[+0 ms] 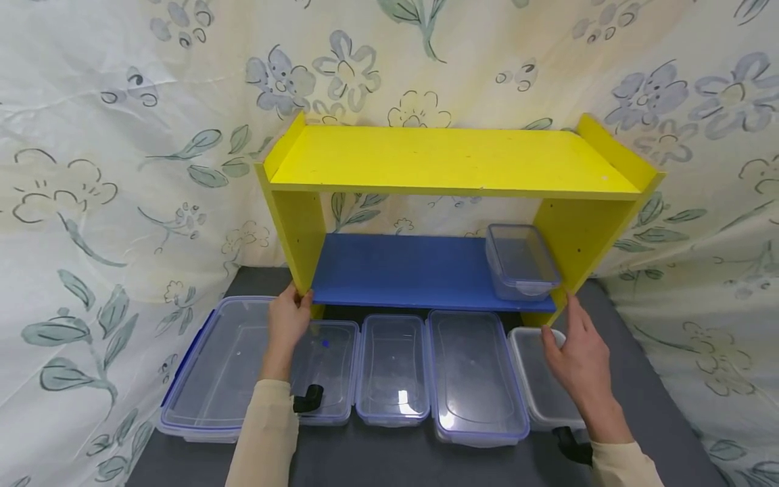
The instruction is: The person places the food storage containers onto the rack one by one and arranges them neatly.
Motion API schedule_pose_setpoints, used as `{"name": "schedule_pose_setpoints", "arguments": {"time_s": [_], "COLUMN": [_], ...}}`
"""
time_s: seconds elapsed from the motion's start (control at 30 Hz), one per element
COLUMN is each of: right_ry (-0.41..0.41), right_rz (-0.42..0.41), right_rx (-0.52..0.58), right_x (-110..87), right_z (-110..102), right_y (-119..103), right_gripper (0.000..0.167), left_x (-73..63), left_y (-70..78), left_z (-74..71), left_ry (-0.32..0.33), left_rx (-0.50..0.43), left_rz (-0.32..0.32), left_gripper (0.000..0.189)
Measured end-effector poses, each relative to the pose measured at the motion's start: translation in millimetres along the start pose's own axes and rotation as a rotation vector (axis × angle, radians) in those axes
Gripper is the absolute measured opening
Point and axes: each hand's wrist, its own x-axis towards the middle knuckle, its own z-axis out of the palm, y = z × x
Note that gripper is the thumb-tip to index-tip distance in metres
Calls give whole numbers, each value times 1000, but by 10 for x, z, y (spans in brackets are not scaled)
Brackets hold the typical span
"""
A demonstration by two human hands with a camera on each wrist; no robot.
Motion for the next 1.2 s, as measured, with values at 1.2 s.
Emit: {"name": "schedule_pose_setpoints", "arguments": {"time_s": [1.2], "right_ry": [-315], "right_rz": [169], "right_rx": [-71], "right_x": [-493], "right_z": [133], "right_y": [666], "right_gripper": [65], "left_x": [6], "left_y": [3], "left_z": [8], "left_ry": [18], "left_rx": [30], "left_rz": [-2], "left_gripper": [17]}}
